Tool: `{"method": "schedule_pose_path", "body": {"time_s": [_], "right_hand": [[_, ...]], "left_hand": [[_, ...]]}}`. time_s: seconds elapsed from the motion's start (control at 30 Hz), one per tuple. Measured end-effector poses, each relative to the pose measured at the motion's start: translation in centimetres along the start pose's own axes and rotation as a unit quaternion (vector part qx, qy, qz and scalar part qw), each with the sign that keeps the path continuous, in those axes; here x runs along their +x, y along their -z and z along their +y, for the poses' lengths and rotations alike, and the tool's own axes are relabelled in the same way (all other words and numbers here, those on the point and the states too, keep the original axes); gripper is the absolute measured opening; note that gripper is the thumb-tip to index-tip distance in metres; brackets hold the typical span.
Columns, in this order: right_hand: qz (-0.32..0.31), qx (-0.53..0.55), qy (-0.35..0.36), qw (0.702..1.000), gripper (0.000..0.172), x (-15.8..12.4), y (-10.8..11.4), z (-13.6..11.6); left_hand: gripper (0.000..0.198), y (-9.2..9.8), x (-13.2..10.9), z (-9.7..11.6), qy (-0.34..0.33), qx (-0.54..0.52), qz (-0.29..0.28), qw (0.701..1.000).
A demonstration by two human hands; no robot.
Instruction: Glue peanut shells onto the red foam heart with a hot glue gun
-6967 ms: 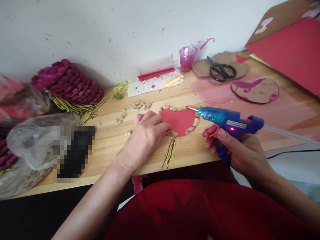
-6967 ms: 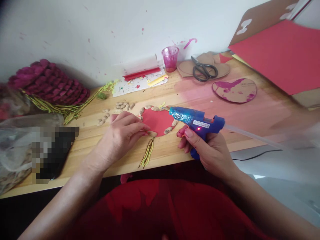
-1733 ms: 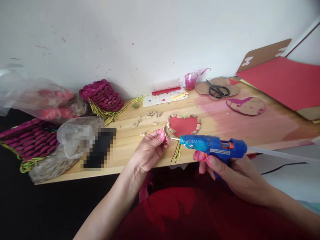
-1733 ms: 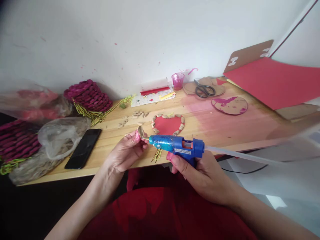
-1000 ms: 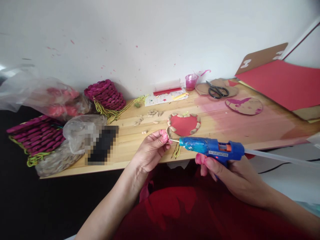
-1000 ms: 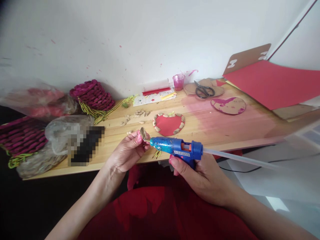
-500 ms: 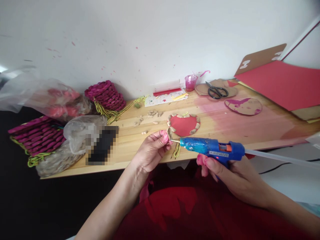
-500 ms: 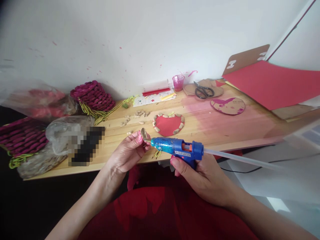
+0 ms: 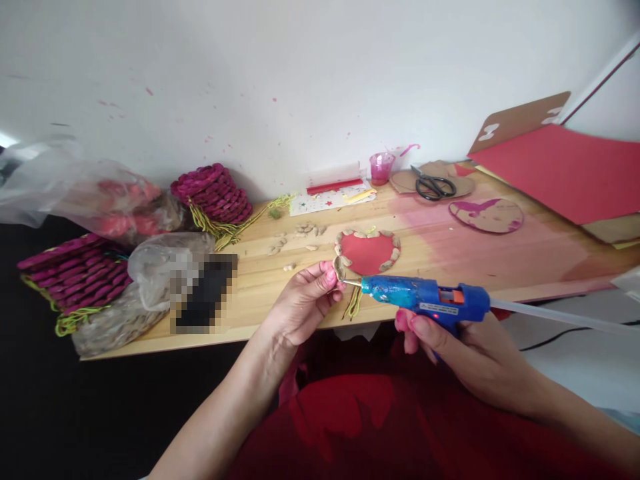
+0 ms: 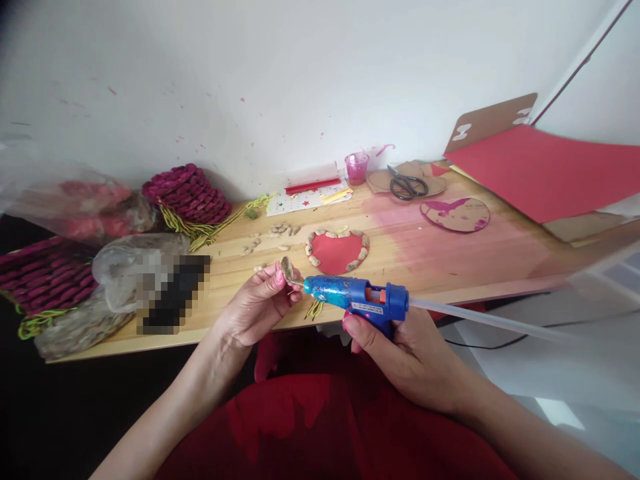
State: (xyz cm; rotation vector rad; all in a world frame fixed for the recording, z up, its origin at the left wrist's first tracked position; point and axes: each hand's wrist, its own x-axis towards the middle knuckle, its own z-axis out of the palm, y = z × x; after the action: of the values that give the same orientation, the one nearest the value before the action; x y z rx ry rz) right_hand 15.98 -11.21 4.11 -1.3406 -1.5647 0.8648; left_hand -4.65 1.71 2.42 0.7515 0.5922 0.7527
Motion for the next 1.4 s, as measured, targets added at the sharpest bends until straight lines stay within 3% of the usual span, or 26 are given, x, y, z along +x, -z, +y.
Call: {"method": "schedule_pose_path", "body": {"time_s": [1.1, 1.4], "right_hand": [[-0.001, -0.013, 0.003, 1.0, 0.027, -0.3, 0.1, 0.9], [0.028, -0.102, 0.056, 0.993, 0.027, -0.1, 0.2, 0.7]], "left_hand": [[0.037, 0.1, 0.2, -0.3, 0.018, 0.001, 0.011, 1.0], [0.037, 0.0, 0.2, -0.3, 0.023, 0.007, 0.015, 1.0]]}}
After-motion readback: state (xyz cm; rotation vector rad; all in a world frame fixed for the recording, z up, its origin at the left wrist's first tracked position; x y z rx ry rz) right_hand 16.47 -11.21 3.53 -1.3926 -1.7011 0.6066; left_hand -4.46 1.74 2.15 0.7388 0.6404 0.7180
